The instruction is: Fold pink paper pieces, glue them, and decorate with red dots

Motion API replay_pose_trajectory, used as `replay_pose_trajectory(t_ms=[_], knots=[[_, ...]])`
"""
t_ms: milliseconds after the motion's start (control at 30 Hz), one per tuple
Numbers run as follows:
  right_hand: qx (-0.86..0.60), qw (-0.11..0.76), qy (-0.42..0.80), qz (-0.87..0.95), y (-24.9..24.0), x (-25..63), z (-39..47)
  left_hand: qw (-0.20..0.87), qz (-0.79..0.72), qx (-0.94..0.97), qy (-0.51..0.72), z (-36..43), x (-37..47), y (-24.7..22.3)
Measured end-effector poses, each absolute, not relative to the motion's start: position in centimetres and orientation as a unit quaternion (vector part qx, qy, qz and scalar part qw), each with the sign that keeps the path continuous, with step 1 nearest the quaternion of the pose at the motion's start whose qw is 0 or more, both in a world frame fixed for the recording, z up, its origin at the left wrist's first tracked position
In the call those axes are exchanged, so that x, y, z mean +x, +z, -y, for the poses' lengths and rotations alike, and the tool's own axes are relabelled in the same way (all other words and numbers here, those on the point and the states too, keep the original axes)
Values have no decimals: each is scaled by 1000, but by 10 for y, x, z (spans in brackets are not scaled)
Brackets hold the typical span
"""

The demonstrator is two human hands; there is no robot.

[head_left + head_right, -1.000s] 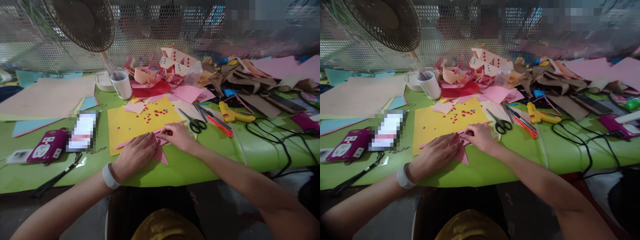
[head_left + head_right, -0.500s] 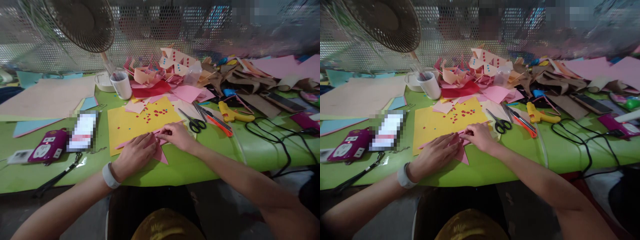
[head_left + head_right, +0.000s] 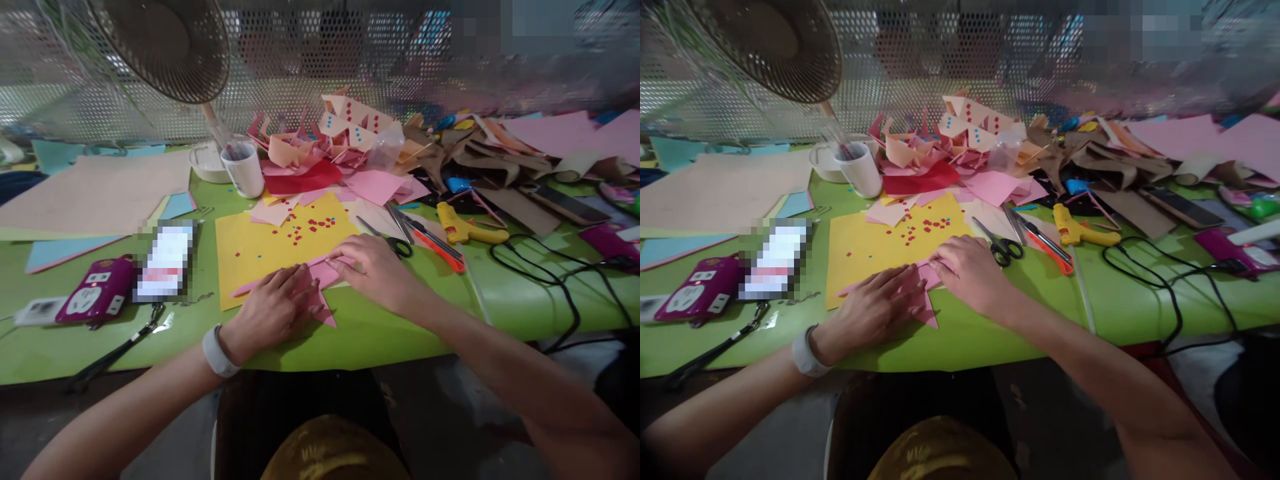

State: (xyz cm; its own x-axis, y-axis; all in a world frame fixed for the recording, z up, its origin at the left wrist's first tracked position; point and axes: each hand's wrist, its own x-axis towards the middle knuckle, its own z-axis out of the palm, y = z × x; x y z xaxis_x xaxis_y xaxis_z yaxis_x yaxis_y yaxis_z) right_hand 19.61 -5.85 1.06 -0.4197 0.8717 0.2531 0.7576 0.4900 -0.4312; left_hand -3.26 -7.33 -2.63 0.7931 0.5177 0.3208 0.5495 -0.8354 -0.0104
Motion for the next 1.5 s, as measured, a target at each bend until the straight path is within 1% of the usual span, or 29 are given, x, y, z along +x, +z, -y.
replay_pose_trajectory(t_ms=[100, 233, 333, 533, 767, 1000, 1233, 1500], knots=[[-449, 178, 98, 870, 11, 201, 68, 69, 274, -945, -166, 73, -31, -26], [-415, 62, 58, 906, -10, 205, 79, 74, 272, -942, -179, 72, -30, -25], [-403, 28, 55, 913, -23, 208, 84, 67, 271, -943, -181, 72, -31, -25], [-398, 37, 64, 914, -27, 210, 85, 54, 274, -945, -171, 72, -33, -26], [-393, 40, 58, 917, -29, 210, 85, 62, 281, -944, -163, 77, -31, -14], [-393, 70, 43, 916, -33, 210, 85, 33, 267, -951, -149, 79, -26, -18], [-393, 60, 55, 916, -28, 210, 86, 15, 237, -956, -172, 75, -25, -18], [-388, 63, 54, 918, -27, 210, 86, 22, 221, -965, -143, 76, -25, -19]])
